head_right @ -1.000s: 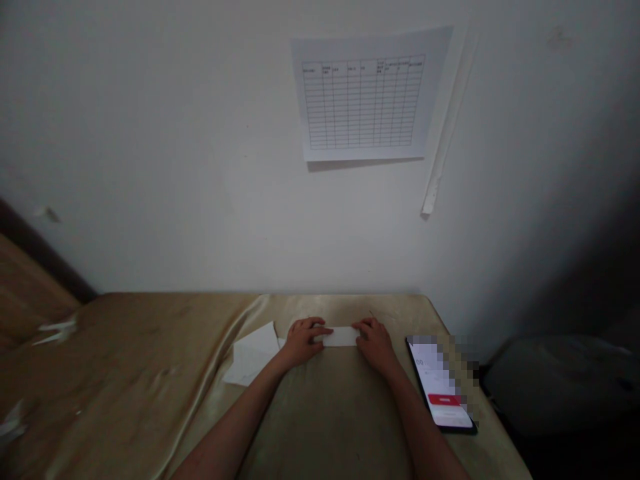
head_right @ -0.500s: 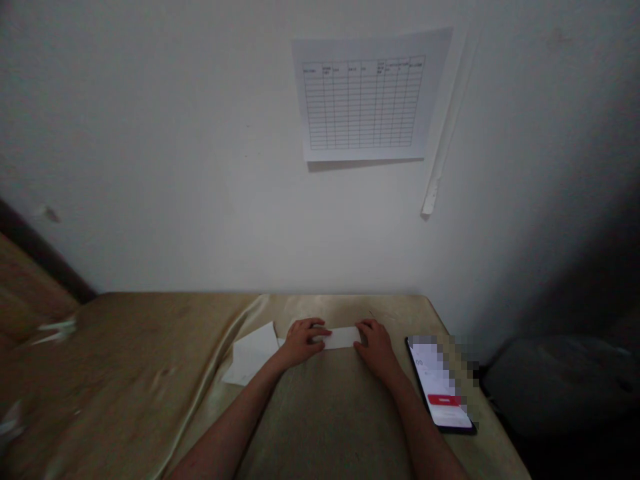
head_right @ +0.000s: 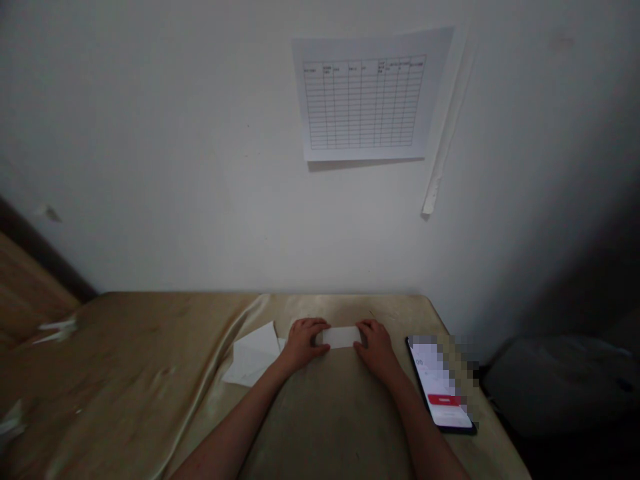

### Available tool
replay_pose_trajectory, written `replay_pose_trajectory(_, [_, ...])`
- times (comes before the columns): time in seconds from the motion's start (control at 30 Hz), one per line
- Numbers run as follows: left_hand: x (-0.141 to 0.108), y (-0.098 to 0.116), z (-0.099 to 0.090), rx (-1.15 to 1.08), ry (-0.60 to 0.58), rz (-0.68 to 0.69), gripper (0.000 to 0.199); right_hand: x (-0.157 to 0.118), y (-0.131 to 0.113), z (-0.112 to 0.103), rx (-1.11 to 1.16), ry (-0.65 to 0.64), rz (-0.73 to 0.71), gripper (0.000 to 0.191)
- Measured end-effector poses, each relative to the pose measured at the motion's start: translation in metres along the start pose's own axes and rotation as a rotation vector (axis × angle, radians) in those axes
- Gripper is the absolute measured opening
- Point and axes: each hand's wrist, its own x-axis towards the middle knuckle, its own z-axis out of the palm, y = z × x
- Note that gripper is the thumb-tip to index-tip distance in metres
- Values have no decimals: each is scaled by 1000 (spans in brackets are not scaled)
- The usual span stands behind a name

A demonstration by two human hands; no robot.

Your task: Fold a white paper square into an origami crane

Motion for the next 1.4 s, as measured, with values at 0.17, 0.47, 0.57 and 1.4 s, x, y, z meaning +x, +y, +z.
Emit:
replay_pose_trajectory(0.17, [0, 2, -1, -21, 9, 3, 52, -1, -2, -2, 6, -3, -15, 48])
replay_pose_trajectory(0.47, [0, 5, -3, -16, -4, -3, 51, -3, -4, -7, 115, 48, -1, 40])
replay_pose_trajectory(0.57, [0, 5, -3, -10, -4, 0, 51, -3, -6, -9, 144, 79, -28, 29])
replay_pose_trajectory(1.4, [1, 0, 0, -68, 40, -12, 31, -3, -15, -20, 338, 68, 93, 52])
